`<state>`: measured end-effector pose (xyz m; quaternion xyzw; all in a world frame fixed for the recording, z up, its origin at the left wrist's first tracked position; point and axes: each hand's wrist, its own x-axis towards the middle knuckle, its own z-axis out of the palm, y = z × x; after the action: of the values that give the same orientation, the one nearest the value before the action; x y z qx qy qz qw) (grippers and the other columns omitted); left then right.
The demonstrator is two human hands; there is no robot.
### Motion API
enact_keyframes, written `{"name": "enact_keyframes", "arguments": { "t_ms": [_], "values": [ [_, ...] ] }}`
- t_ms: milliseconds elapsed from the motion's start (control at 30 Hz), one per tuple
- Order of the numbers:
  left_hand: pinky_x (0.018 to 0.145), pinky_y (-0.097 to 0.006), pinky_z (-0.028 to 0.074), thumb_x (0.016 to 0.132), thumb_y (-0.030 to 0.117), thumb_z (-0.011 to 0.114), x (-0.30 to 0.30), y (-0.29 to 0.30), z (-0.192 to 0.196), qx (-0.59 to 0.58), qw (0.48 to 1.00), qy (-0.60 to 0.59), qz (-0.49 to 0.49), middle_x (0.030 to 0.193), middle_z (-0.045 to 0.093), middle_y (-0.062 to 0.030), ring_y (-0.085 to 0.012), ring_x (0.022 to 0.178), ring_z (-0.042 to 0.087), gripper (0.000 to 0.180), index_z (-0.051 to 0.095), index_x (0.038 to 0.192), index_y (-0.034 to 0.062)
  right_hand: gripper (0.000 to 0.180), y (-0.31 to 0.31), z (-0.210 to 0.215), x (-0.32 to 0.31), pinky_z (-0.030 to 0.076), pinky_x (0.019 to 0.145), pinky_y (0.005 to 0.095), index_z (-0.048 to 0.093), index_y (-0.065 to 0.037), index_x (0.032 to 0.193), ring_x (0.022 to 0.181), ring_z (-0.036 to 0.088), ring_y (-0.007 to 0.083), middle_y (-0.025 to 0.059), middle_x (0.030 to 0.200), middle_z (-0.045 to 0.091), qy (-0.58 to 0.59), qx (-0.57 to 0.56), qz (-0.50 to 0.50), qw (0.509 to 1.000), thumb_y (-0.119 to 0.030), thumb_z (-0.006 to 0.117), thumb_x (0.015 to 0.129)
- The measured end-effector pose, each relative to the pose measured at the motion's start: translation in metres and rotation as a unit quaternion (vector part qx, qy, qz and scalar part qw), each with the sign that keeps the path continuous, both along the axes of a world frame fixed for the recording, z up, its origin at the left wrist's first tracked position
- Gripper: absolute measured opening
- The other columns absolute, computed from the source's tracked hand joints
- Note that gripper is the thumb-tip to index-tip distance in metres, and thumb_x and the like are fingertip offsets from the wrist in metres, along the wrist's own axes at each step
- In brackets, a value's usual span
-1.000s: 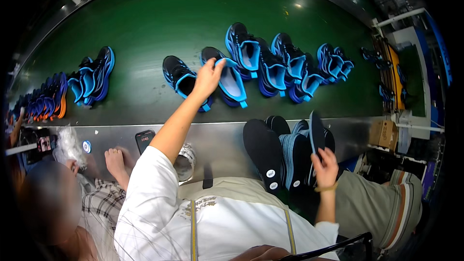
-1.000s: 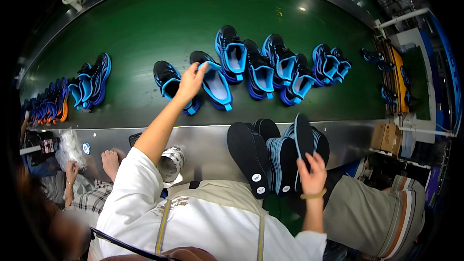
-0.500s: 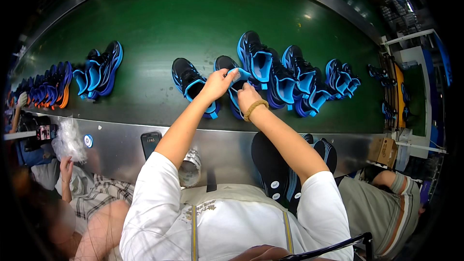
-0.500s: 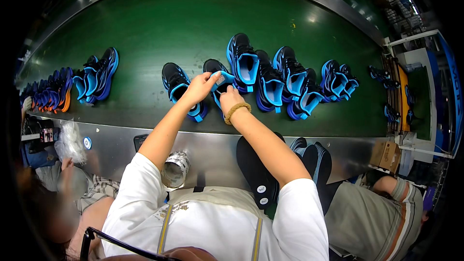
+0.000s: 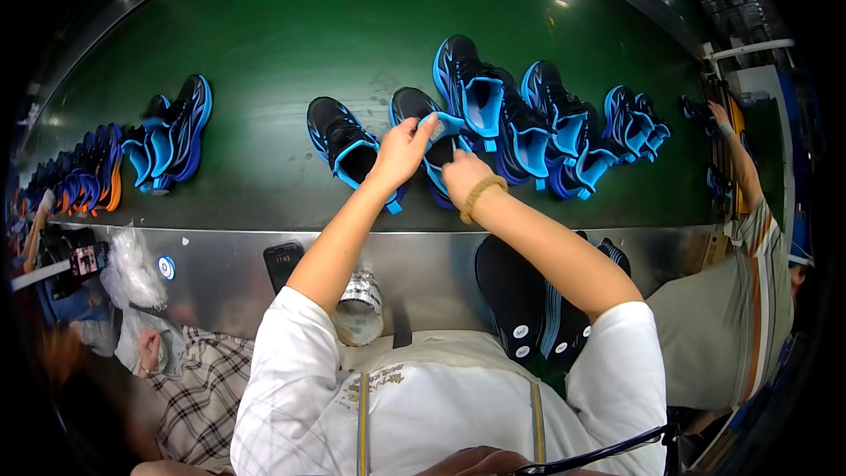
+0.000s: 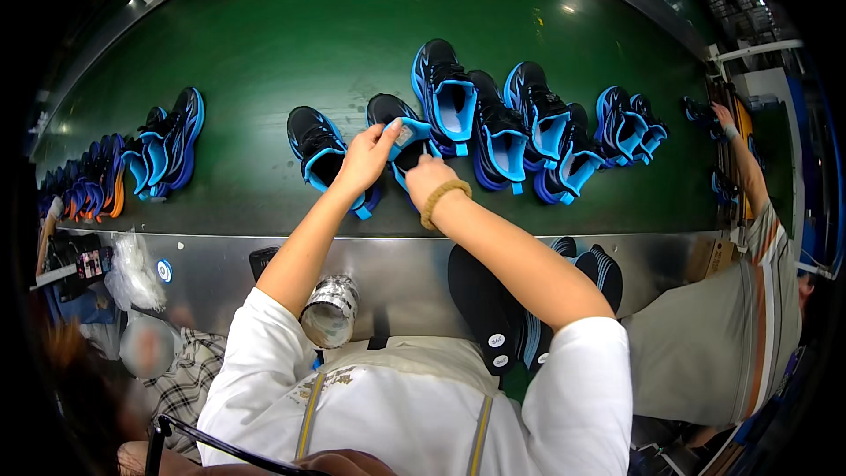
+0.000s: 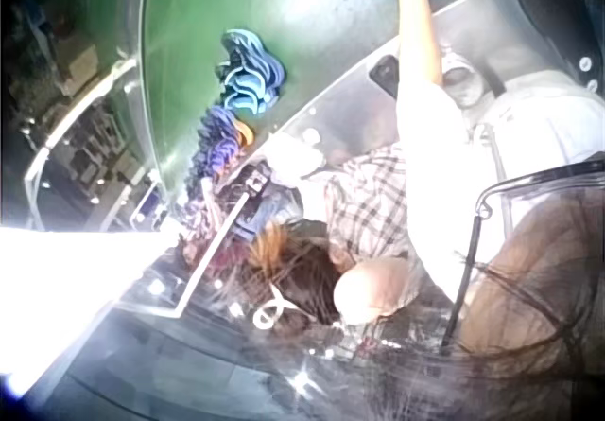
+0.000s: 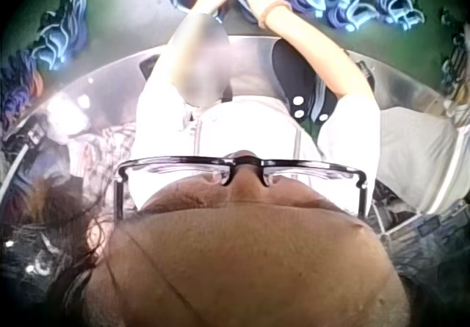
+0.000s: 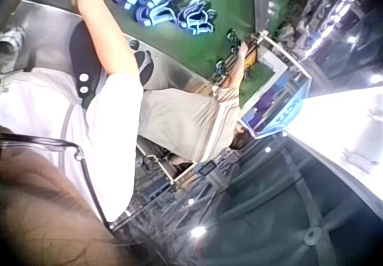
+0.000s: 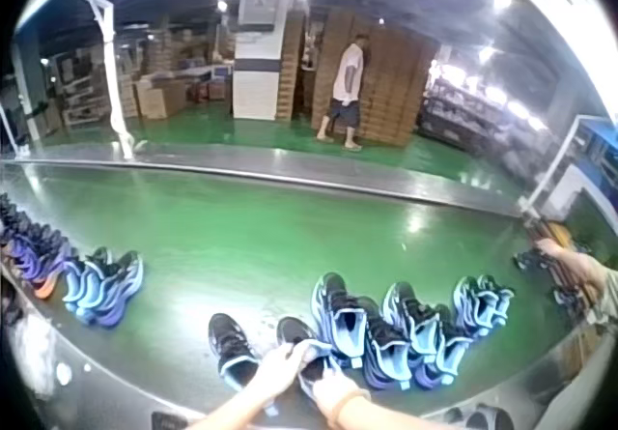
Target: The person takes a stack of insoles and inserts them into individual shoes taken from a conveyor belt, then places the finished shoes onto a multi-tier storage rack.
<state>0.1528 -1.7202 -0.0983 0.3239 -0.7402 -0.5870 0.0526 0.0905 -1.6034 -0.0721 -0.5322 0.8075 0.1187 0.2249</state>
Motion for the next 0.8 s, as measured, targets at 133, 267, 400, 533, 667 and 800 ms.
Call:
{"name": "enact_keyframes", "arguments": {
  "t_ms": [133, 267, 400, 533, 667, 800],
  "values": [
    [0.055, -0.037, 0.039, 0.082, 0.041, 0.042, -0.005, 0.006, -0.002, -0.012, 1.0, 0.022, 0.017, 0.061, 0.052, -0.0206, -0.0329, 0.061, 0.051, 0.047, 0.05, 0.073, -0.004, 0.017, -0.005, -0.043, -0.012, 0.045, 0.071, 0.0318, 0.06, 0.0, 0.077, 0.084, 0.052, 0.0283, 0.0179, 0.092, 0.052, 0.032, -0.076, 0.004, 0.997, -0.008, 0.046, 0.072],
    [0.059, -0.04, 0.038, 0.084, 0.035, 0.04, -0.004, 0.009, -0.009, -0.058, 0.998, 0.031, 0.016, 0.066, 0.051, -0.0246, -0.04, 0.067, 0.049, 0.042, 0.047, 0.074, -0.0043, 0.019, -0.01, -0.046, -0.015, 0.043, 0.075, 0.032, 0.058, -0.002, 0.085, 0.089, 0.049, 0.0267, 0.0151, 0.096, 0.05, 0.02, -0.04, -0.011, 0.999, -0.012, 0.043, 0.077],
    [0.06, -0.042, 0.038, 0.085, 0.033, 0.039, -0.002, 0.01, -0.016, -0.105, 0.993, 0.051, -0.006, 0.069, 0.05, -0.0256, -0.0416, 0.071, 0.048, 0.039, 0.046, 0.076, -0.0044, 0.036, -0.021, -0.038, -0.021, 0.036, 0.087, 0.0333, 0.051, -0.001, 0.107, 0.107, 0.04, 0.0267, 0.0157, 0.116, 0.04, -0.043, 0.184, 0.008, 0.982, -0.021, 0.049, 0.076],
    [0.06, -0.041, 0.038, 0.085, 0.034, 0.04, -0.001, 0.007, -0.013, -0.084, 0.996, 0.04, -0.012, 0.071, 0.05, -0.025, -0.0403, 0.071, 0.048, 0.039, 0.046, 0.077, -0.004, 0.063, -0.026, -0.028, -0.021, 0.029, 0.093, 0.0342, 0.038, -0.004, 0.121, 0.116, 0.031, 0.0273, 0.016, 0.127, 0.029, -0.018, 0.281, 0.096, 0.955, -0.028, 0.061, 0.067],
    [0.058, -0.038, 0.038, 0.084, 0.036, 0.041, -0.002, 0.005, -0.016, 0.0, 0.999, 0.037, 0.011, 0.067, 0.05, -0.022, -0.0342, 0.064, 0.05, 0.041, 0.046, 0.076, -0.0039, 0.07, -0.029, -0.039, -0.023, 0.027, 0.095, 0.0355, 0.032, -0.005, 0.124, 0.117, 0.031, 0.0269, 0.0162, 0.128, 0.028, -0.039, 0.272, 0.124, 0.953, -0.028, 0.063, 0.065],
    [0.057, -0.035, 0.038, 0.083, 0.039, 0.041, -0.015, 0.023, -0.005, 0.025, 0.994, 0.054, 0.091, 0.063, 0.05, -0.0186, -0.0275, 0.061, 0.05, 0.044, 0.046, 0.076, -0.0039, 0.053, -0.011, -0.108, -0.046, 0.031, 0.093, 0.0355, 0.04, -0.004, 0.117, 0.112, 0.038, 0.0277, 0.0141, 0.123, 0.038, -0.076, 0.134, 0.108, 0.982, -0.022, 0.057, 0.07]
  ]
}}
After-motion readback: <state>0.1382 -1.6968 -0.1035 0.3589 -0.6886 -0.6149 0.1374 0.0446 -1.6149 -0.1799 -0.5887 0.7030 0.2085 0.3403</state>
